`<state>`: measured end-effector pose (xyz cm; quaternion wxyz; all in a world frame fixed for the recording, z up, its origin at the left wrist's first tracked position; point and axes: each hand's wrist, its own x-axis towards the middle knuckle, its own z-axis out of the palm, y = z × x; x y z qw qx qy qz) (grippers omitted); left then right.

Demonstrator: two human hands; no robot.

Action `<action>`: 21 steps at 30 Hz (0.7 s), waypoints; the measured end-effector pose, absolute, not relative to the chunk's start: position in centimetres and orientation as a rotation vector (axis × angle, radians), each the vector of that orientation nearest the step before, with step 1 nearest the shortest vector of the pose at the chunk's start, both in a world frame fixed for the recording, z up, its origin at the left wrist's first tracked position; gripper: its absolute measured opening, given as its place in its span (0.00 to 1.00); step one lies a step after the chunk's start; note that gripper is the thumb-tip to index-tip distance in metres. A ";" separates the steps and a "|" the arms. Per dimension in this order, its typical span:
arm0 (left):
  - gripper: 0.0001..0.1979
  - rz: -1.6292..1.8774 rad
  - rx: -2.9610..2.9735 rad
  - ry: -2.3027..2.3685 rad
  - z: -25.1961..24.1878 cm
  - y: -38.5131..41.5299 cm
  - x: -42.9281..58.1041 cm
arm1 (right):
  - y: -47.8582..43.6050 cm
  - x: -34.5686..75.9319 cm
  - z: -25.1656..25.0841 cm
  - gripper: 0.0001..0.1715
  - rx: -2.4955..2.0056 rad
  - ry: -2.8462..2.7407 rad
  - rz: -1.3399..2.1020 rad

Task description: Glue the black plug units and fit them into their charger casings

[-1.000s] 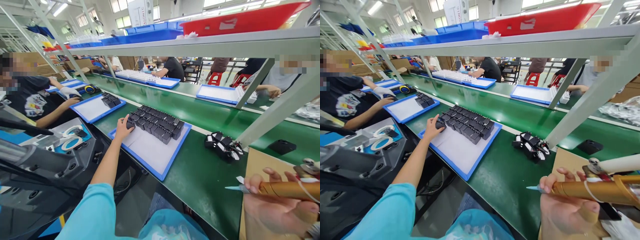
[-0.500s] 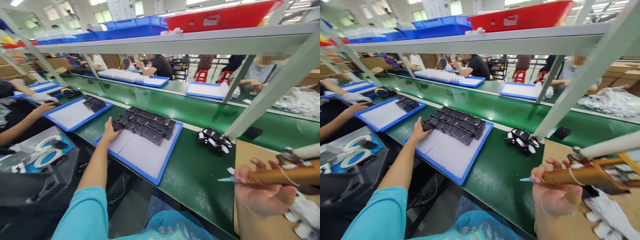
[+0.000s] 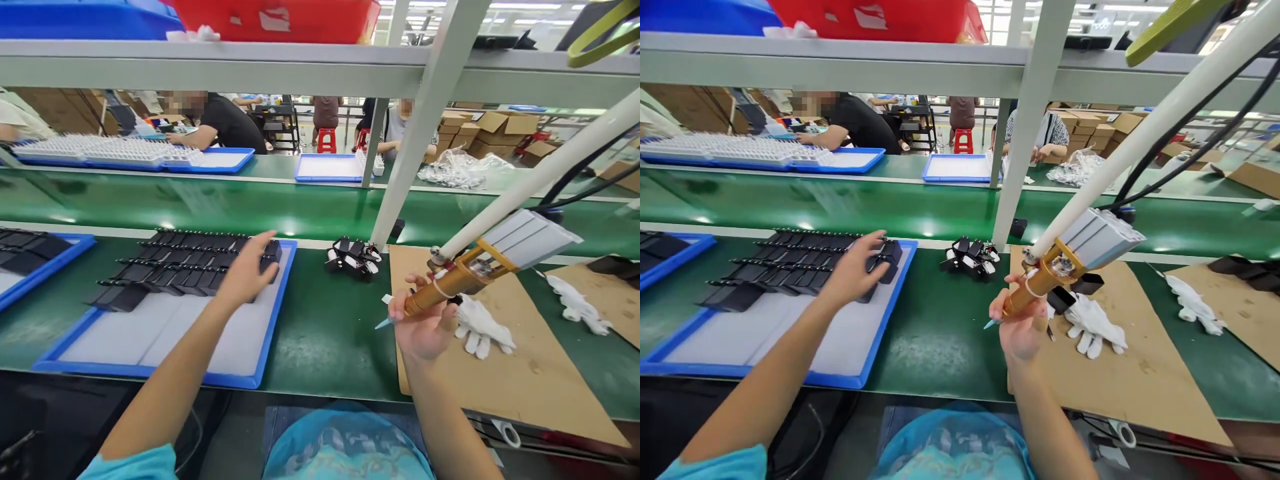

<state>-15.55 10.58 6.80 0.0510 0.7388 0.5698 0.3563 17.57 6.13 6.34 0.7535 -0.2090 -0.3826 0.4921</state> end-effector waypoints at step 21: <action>0.27 0.473 2.198 1.435 6.9 24.6 -4.7 | 5.9 21.5 5.1 0.25 -0.456 -0.931 1.121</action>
